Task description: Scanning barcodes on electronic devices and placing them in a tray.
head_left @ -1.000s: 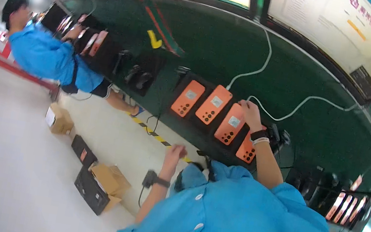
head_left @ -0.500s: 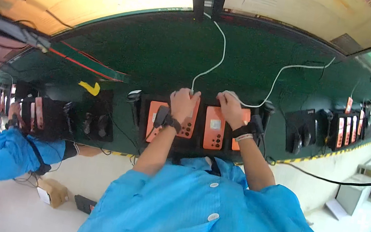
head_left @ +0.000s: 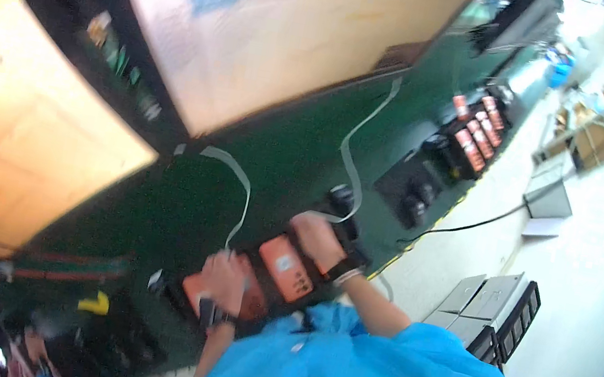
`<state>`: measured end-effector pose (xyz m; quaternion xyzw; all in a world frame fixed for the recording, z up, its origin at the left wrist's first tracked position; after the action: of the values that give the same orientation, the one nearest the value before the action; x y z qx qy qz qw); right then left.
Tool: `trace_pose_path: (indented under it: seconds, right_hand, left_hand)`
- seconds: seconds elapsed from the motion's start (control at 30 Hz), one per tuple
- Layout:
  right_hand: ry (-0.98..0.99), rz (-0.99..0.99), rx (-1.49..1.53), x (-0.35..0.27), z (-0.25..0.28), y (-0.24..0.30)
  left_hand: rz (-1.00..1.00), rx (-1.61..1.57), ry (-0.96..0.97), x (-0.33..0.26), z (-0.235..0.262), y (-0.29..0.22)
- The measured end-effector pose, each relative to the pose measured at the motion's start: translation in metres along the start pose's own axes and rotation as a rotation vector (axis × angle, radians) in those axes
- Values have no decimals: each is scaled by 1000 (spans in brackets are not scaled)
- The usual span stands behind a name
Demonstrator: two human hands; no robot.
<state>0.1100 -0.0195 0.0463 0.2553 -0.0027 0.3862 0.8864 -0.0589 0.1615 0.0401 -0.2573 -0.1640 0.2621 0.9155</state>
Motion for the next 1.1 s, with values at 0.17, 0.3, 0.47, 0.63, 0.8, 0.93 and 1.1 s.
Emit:
trace_pose_path:
  seconds: [0.17,0.3,0.47,0.63,0.8,0.93,1.1]
  right_hand:
    - [-42,-270,318,56,-9,20]
    - [126,-402,455,54,-36,21]
    - [457,43,273,-52,-33,10]
    - [677,-250,603,-181,5,-26]
    - [573,-49,786,-237,145,-49]
    - [147,-68,1023,-256,357,-95]
    - [-240,216,1728,-304,517,-106]
  left_hand:
    - [331,-630,126,-26,23,-32]
    - [115,-410,-117,-35,-7,25]
    - [741,-1555,-338,-8,-3,42]
    - [898,-2277,-330,-8,-27,-6]
    - [937,-1883,390,-108,-110,-125]
    - [597,-967,953,-180,-162,-277]
    - [64,-886,1271,-212,-266,-376]
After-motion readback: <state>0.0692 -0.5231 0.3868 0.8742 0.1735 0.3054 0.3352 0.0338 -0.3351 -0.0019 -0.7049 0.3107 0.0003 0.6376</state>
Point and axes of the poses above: each hand's wrist, its own x-axis towards the middle knuckle, its own z-axis out of the back of the hand, y = z × x, the point moved 4 cm from there along x, towards the middle knuckle, and after that the axes turned 9 degrees about -x, right-handed, at the moved point
